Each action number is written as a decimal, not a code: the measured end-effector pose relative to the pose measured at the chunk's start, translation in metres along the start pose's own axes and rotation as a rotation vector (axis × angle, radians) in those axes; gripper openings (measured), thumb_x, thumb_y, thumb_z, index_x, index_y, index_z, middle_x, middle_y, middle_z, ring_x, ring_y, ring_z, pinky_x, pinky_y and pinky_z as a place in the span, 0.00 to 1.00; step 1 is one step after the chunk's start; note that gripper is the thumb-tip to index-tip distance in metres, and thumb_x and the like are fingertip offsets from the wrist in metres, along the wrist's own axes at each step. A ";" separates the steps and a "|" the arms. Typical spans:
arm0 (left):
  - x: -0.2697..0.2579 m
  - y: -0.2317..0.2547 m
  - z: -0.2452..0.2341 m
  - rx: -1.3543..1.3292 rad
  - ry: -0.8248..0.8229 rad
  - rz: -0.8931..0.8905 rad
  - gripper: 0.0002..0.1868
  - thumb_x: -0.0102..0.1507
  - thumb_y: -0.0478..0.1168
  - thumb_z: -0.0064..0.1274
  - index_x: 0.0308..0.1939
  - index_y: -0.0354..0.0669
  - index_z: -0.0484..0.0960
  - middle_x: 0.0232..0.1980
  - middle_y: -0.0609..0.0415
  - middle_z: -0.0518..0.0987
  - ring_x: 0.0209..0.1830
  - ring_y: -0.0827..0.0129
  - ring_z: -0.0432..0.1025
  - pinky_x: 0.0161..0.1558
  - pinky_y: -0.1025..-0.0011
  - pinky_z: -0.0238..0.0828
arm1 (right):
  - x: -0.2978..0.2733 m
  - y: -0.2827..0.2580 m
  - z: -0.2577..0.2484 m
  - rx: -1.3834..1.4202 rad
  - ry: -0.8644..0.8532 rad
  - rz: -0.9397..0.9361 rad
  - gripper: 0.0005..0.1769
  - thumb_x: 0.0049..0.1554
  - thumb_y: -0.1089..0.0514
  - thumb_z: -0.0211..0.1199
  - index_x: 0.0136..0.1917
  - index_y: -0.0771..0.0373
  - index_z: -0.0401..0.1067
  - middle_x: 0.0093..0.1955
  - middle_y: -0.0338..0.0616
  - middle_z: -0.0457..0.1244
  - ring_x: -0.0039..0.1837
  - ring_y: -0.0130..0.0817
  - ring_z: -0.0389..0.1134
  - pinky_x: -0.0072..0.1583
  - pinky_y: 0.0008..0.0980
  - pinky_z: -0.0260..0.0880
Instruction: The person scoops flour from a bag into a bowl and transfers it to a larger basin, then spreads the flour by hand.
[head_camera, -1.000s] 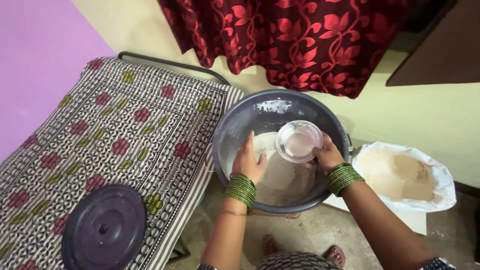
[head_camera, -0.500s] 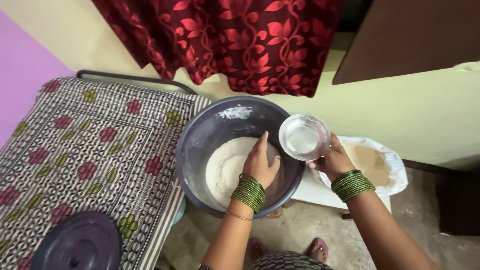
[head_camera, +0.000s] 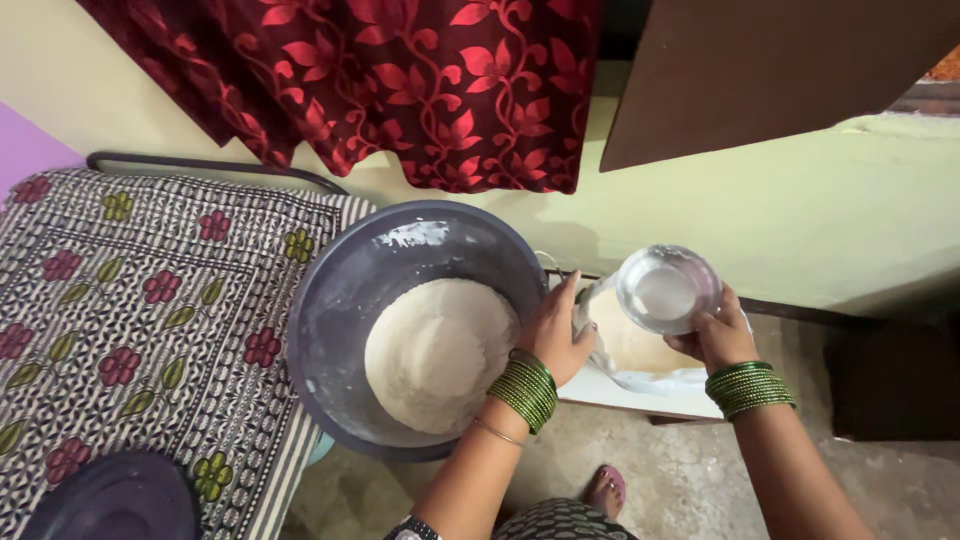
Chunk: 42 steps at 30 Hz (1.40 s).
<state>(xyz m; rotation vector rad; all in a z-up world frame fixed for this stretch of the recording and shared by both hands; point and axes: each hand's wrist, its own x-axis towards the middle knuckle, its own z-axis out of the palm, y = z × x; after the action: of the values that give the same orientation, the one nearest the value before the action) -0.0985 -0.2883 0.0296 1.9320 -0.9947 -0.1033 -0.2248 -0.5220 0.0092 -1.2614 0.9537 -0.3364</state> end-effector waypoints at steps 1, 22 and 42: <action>0.001 0.001 0.006 -0.003 -0.003 -0.003 0.43 0.61 0.41 0.58 0.77 0.36 0.57 0.73 0.34 0.67 0.73 0.45 0.64 0.71 0.58 0.62 | 0.006 0.005 -0.008 -0.002 0.002 0.004 0.42 0.57 0.73 0.47 0.81 0.51 0.47 0.62 0.56 0.63 0.45 0.42 0.72 0.45 0.38 0.80; -0.015 -0.041 0.129 0.146 -0.268 -0.268 0.46 0.58 0.41 0.61 0.76 0.37 0.56 0.77 0.30 0.56 0.76 0.38 0.53 0.74 0.53 0.52 | 0.073 0.071 -0.054 -1.096 -0.039 -0.088 0.41 0.57 0.66 0.52 0.80 0.40 0.54 0.61 0.65 0.66 0.45 0.56 0.77 0.54 0.48 0.78; -0.034 -0.107 0.216 -0.130 0.198 -0.729 0.60 0.52 0.39 0.66 0.77 0.28 0.41 0.79 0.27 0.53 0.80 0.44 0.52 0.77 0.62 0.48 | 0.114 0.058 -0.020 -1.687 -0.312 -0.574 0.39 0.62 0.63 0.45 0.80 0.29 0.49 0.71 0.51 0.57 0.55 0.45 0.73 0.56 0.39 0.78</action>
<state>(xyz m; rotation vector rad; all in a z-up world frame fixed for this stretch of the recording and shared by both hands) -0.1528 -0.3903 -0.1845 2.0467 -0.1168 -0.3710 -0.1881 -0.5951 -0.0909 -3.0204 0.4299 0.3816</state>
